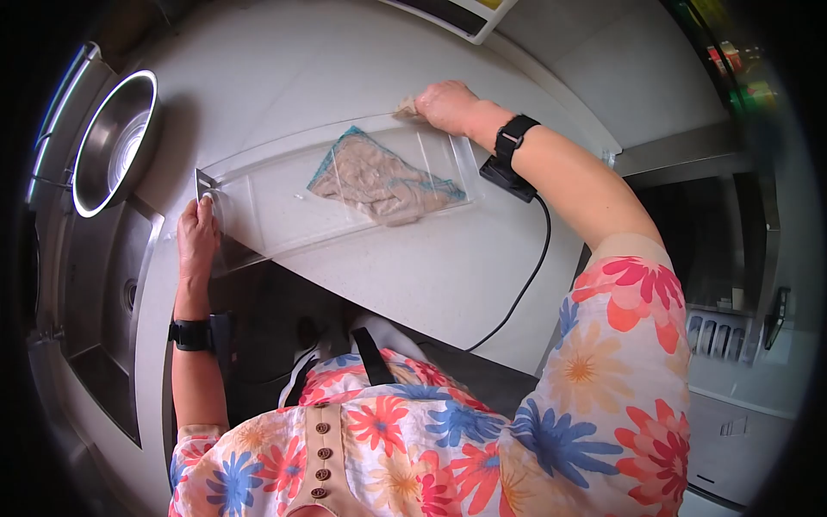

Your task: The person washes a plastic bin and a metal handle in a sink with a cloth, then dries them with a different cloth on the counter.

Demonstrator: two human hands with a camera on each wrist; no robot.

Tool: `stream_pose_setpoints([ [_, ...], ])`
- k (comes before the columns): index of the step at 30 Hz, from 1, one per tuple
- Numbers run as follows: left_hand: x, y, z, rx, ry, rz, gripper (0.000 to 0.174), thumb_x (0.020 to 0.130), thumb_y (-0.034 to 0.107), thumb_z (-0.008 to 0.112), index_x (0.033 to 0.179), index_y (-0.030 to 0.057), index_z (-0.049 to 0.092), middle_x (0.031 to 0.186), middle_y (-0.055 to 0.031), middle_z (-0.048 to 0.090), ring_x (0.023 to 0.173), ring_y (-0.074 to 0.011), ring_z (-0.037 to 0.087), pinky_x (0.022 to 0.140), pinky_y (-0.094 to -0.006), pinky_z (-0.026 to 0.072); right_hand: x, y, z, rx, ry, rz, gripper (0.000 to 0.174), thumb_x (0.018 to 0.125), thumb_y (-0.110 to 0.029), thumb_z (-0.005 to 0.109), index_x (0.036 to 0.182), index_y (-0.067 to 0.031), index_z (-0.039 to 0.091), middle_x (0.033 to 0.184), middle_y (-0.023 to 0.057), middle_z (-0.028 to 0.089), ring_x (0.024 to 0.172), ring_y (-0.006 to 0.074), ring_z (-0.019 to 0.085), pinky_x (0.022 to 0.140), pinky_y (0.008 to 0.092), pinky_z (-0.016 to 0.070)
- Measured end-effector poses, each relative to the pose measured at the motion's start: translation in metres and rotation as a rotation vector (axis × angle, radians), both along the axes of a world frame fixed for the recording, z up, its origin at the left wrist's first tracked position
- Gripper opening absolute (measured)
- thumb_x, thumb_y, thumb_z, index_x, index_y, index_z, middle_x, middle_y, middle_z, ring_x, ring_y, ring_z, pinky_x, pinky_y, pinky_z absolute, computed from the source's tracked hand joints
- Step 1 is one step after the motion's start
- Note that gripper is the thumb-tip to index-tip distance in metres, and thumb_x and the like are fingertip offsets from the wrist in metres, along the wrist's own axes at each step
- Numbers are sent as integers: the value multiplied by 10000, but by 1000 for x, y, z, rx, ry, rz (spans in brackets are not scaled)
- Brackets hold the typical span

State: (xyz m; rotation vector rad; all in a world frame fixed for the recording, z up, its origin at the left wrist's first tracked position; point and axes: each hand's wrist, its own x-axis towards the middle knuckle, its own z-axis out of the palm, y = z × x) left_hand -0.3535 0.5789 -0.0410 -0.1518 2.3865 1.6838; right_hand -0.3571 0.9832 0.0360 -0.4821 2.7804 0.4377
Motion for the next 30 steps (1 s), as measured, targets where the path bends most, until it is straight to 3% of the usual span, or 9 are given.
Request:
stream_pose_setpoints([
  [11,-3,-2,-7,-136,46,-3,339,906,272,443,755,-20,527,484,-46,428,430,-126,435,435,-315,358,-42,-163,2,-126,-83,255,210,773,-94,463,860,-71,653,900,123,647,870,281,623,765,373,498],
  [14,-2,-4,-12,-198,98,-4,338,901,273,437,764,-21,534,510,-119,475,464,-212,490,481,-358,396,-51,-206,-8,-207,-1,322,192,726,-56,472,808,-73,645,837,126,644,803,283,626,699,372,504],
  [16,-3,-2,-8,-219,72,-12,338,896,277,434,783,-21,549,562,-180,518,529,-297,535,537,-395,418,-59,-238,-9,-183,-70,304,216,795,-102,463,903,-85,649,954,123,642,911,267,619,774,361,499],
  [19,-5,-4,-16,-240,133,-16,346,894,282,437,786,-27,551,575,-178,531,544,-296,539,550,-396,418,-64,-267,-13,-242,-61,285,215,795,-114,470,917,-91,646,958,114,642,915,264,618,771,361,499],
  [23,-7,-4,-26,-151,129,29,353,890,282,442,784,-38,547,585,-180,533,548,-290,530,559,-398,416,-60,-259,-20,-304,-6,201,223,798,-124,468,933,-98,643,956,110,644,909,267,620,770,364,499],
  [26,-6,-6,-23,-179,112,4,359,893,285,456,742,-32,527,539,-123,504,486,-220,497,493,-360,405,-56,-236,-33,-329,8,106,222,800,-135,451,909,-106,642,933,127,641,898,285,619,774,376,497],
  [28,-3,-3,-14,14,-3,45,351,896,284,472,693,-3,491,505,-44,445,432,-134,445,413,-299,366,-45,-194,-42,-395,123,71,215,831,-233,483,816,-86,639,853,118,638,829,279,619,739,379,492],
  [30,-1,-1,-13,49,3,47,344,897,281,477,680,15,472,503,-16,418,419,-104,420,387,-272,343,-32,-151,-36,-402,103,5,319,850,-352,497,804,-65,630,811,129,630,802,285,610,734,379,482],
])
